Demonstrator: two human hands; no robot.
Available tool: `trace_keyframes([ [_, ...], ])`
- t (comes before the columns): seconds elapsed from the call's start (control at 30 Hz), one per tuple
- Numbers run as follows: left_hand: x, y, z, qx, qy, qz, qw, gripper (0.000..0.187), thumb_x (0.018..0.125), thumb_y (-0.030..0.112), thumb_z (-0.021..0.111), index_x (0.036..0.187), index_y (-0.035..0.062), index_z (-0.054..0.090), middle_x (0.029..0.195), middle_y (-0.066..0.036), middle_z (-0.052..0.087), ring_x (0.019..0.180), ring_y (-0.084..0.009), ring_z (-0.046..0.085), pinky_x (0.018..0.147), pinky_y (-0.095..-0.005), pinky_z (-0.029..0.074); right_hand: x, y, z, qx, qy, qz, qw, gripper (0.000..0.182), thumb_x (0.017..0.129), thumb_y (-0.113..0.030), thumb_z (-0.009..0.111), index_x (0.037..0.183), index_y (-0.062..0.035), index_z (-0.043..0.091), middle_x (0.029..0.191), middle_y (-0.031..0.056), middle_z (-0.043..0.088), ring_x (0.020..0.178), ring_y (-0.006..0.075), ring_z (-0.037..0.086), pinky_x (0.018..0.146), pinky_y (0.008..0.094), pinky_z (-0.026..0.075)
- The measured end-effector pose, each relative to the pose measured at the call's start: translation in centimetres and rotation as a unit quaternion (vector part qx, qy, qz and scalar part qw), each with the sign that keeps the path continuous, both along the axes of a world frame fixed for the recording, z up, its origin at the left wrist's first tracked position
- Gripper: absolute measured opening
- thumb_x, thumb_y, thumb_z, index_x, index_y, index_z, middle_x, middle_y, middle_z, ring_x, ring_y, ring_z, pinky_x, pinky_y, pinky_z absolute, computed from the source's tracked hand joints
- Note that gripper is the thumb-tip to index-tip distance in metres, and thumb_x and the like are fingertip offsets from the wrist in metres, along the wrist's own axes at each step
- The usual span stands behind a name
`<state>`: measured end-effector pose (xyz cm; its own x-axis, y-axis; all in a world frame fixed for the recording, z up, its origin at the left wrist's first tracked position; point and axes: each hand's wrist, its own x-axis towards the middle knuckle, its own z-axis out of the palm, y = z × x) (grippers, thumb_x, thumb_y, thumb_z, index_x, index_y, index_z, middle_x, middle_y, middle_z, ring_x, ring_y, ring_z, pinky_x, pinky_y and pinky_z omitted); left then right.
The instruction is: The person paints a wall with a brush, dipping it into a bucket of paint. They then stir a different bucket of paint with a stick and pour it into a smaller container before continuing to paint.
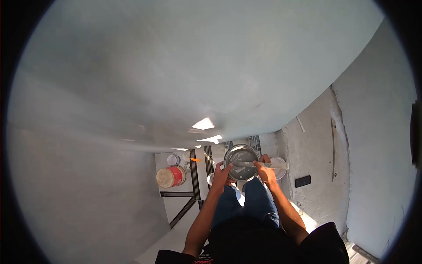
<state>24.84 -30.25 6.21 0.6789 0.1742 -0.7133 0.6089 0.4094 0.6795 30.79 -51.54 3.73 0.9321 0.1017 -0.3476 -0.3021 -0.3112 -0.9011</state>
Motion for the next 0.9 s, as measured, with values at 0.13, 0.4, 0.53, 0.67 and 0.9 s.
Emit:
trace_keyframes([
  [0.13,-3.1,1.7,2.0,-0.006,-0.016,0.084,0.996,0.066,0.090,0.038,0.070,0.127,-0.0019,0.034,0.085,-0.017,0.063,0.051,-0.0231,0.067,0.035,-0.0275,0.049,1.4,2.5,2.6,0.007,-0.080,0.130,0.988,0.029,0.087,-0.022,0.065,0.082,-0.0025,0.045,0.070,0.0039,0.043,0.067,0.0146,0.044,0.061,0.0334,0.039],
  [0.4,-5.5,1.3,4.8,-0.019,-0.009,0.103,0.994,0.055,0.090,0.042,0.068,0.107,-0.0037,0.043,0.075,-0.015,0.062,0.050,-0.0211,0.067,0.036,-0.0273,0.050,2.6,3.3,5.0,0.005,0.087,0.146,0.985,0.018,0.088,-0.019,0.064,0.083,-0.0156,0.047,0.066,-0.0061,0.042,0.055,0.0049,0.038,0.048,0.0244,0.030],
  [0.53,-6.2,-0.1,4.4,0.081,0.012,0.056,0.995,0.051,0.090,0.045,0.065,0.101,-0.0025,0.048,0.067,-0.014,0.063,0.048,-0.0217,0.066,0.038,-0.0302,0.048,2.9,3.0,4.8,0.007,0.067,0.158,0.985,0.018,0.086,-0.020,0.065,0.080,-0.0131,0.049,0.062,-0.0039,0.044,0.052,0.0066,0.040,0.044,0.0256,0.030],
  [0.67,-6.4,-1.2,4.2,0.194,0.000,0.057,0.979,0.053,0.091,0.052,0.061,0.097,-0.0003,0.053,0.063,-0.015,0.064,0.052,-0.0265,0.067,0.053,-0.0385,0.052,3.1,2.8,5.9,-0.034,0.116,0.167,0.978,0.018,0.087,-0.020,0.064,0.080,-0.0137,0.048,0.062,-0.0039,0.043,0.053,0.0069,0.040,0.046,0.0246,0.034],
  [0.9,-6.8,-2.4,2.6,0.288,0.069,0.048,0.954,0.058,0.092,0.056,0.058,0.090,-0.0015,0.059,0.073,-0.022,0.063,0.078,-0.0415,0.065,0.068,-0.0467,0.048,4.1,3.0,3.2,0.008,0.124,0.215,0.969,0.016,0.088,-0.018,0.062,0.084,-0.0156,0.047,0.069,-0.0053,0.044,0.056,0.0052,0.040,0.049,0.0242,0.032],
])
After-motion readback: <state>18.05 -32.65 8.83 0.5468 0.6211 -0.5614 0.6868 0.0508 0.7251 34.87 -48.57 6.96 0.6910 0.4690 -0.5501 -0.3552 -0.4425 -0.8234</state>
